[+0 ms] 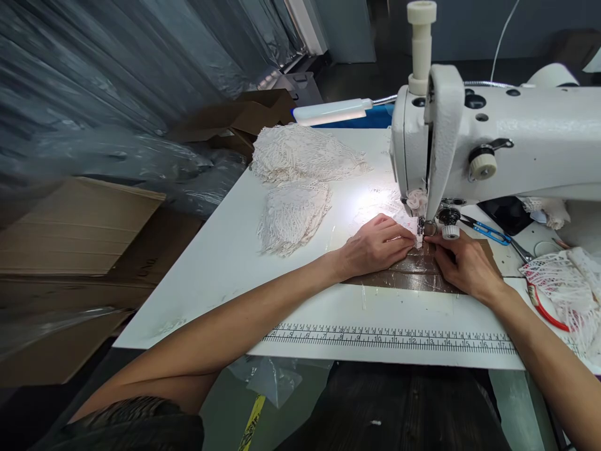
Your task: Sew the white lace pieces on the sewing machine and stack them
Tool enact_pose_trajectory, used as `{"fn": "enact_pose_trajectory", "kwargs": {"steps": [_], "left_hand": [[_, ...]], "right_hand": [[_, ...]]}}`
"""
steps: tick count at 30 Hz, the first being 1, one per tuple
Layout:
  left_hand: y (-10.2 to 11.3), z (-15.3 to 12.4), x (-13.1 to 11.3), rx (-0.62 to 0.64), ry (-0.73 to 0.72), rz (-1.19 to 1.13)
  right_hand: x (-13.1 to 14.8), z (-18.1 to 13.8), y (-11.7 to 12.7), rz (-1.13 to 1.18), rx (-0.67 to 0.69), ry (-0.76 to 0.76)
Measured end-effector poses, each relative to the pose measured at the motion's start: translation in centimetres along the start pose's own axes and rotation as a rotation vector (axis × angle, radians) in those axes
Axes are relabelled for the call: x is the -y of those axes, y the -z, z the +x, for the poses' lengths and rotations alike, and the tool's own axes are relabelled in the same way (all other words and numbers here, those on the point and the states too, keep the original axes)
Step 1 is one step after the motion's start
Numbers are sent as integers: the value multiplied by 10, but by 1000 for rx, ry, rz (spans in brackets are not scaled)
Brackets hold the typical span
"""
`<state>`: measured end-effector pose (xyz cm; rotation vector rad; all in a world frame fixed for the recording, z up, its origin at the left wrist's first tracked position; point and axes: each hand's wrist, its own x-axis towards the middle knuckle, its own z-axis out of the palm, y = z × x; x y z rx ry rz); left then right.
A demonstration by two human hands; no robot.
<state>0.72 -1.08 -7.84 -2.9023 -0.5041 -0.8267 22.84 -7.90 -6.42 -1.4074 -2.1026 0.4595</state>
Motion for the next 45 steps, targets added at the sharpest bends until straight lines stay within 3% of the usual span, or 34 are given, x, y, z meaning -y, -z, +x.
{"fn": "enact_pose_trajectory", "kwargs": {"steps": [3,9,18,30,45], "left_hand": [[0,0,0,-7,0,0],[-3,0,0,-59,-28,44],[7,1,0,36,-65,18],[10,-1,-2,-40,-98,43],[16,1,2,137,1,34]], "right_hand": [[-2,-1,-1,-75,0,107],[-3,-3,-2,-201,46,170],[-2,-4,-6,-275,62,245],[7,-3,-6,-345,66,241],[19,6,-12,-507,86,158]]}}
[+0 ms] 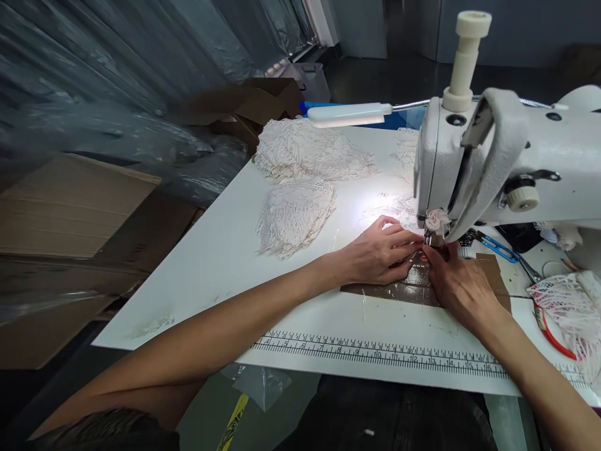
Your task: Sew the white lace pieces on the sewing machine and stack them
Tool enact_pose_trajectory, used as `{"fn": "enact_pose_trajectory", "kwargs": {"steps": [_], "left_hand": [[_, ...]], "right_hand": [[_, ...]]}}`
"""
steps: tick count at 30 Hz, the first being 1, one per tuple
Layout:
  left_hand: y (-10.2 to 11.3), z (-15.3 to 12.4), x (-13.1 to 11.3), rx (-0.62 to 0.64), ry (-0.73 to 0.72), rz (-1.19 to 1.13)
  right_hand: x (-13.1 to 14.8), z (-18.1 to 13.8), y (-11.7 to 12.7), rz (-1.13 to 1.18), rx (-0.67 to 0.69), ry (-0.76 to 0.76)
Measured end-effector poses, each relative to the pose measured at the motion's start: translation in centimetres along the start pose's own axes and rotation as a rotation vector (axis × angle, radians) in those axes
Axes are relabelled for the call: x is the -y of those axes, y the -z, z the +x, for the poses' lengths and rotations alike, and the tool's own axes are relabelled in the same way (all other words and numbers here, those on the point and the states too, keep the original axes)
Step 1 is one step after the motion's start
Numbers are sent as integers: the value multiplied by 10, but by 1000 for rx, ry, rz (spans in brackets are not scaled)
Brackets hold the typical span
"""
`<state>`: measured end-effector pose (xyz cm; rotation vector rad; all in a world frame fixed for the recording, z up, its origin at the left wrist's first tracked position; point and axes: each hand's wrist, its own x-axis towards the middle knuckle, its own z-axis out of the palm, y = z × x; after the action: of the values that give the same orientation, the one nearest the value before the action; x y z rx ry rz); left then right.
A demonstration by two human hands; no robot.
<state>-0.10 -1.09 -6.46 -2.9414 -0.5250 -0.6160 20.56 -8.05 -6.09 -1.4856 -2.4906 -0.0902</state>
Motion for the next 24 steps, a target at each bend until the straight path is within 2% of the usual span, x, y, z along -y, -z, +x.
{"fn": "enact_pose_trajectory", "kwargs": {"steps": [4,8,10,15,20,24], "left_hand": [[0,0,1,29,16,-7],[2,0,2,65,43,1],[3,1,3,88,55,-2],[5,5,6,154,70,-10],[8,6,5,226,90,-21],[7,7,10,236,120,-54]], "right_hand": [[0,-1,0,-20,-4,4],[-10,-5,5,126,-58,-2],[-19,-5,10,254,-60,-45],[-39,3,19,507,52,-226],[-36,6,16,581,-60,-261],[-32,-4,13,568,-91,-256]]}}
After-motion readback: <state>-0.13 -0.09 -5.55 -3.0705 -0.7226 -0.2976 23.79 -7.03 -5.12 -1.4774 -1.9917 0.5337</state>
